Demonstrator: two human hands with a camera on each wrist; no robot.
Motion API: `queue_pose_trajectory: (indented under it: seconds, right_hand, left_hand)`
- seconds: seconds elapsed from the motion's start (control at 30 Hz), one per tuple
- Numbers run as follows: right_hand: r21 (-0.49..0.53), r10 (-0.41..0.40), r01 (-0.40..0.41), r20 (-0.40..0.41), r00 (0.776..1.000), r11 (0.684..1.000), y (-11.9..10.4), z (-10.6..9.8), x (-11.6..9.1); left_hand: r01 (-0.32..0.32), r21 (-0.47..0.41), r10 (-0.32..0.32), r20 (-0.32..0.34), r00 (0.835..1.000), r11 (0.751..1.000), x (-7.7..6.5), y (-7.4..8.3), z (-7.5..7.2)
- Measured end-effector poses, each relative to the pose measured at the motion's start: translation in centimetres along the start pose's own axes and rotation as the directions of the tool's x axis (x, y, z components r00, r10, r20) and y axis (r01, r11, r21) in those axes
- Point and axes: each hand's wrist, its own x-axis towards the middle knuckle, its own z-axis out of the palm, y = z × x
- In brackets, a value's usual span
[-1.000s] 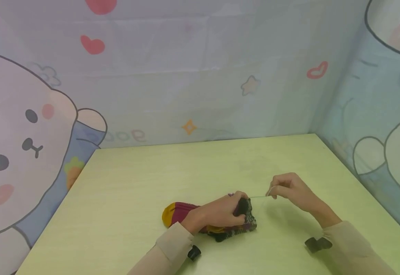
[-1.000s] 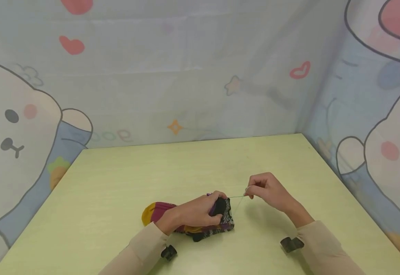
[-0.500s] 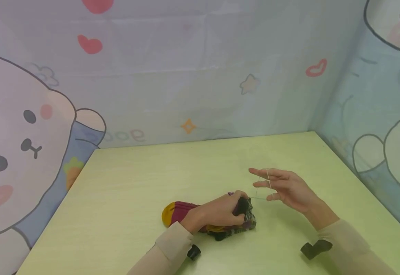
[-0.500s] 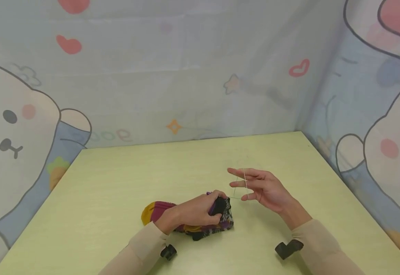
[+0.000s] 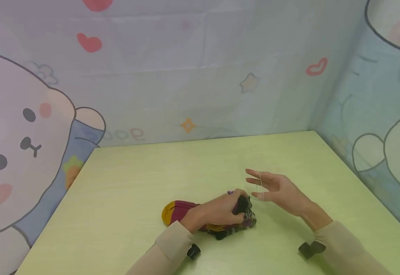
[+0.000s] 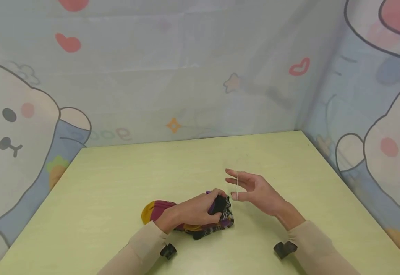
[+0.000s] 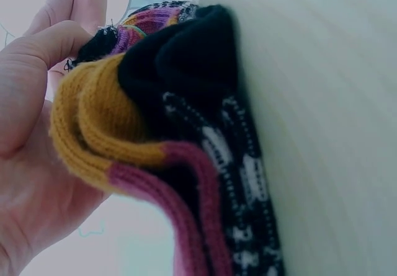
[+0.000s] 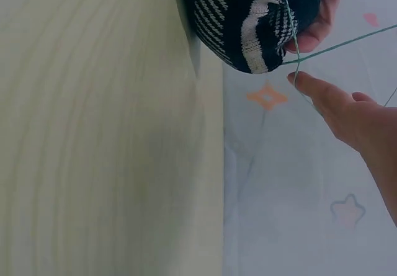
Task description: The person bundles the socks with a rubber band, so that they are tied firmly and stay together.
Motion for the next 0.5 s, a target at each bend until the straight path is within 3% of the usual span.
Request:
queue_pose_trajectory:
  seconds: [0.1, 0.23, 0.33, 0.5]
  right_hand:
    - [-0.012, -0.022, 0.023, 0.051, 0.998, 1.000, 0.11, 0.09, -0.14]
    - [-0.104, -0.039, 0.051, 0.112, 0.993, 0.993, 0.49, 0.46, -0.04]
    - [-0.183, -0.022, 0.042, 0.110, 0.994, 0.982, 0.53, 0.84, 0.08]
    - [-0.210, -0.003, 0.026, 0.107, 0.994, 0.977, 0.52, 1.01, 0.00]
  left_hand:
    - [-0.015, -0.009, 0.015, -0.006, 1.000, 1.000, -0.04, -0.05, 0.00]
    - [-0.043, -0.021, 0.042, -0.032, 0.999, 0.999, -0.20, -0.05, 0.11]
    - [-0.053, -0.032, 0.051, -0.056, 0.997, 0.998, -0.28, 0.04, 0.23]
    - [-0.049, -0.047, 0.044, -0.103, 0.994, 0.998, -0.23, 0.16, 0.38]
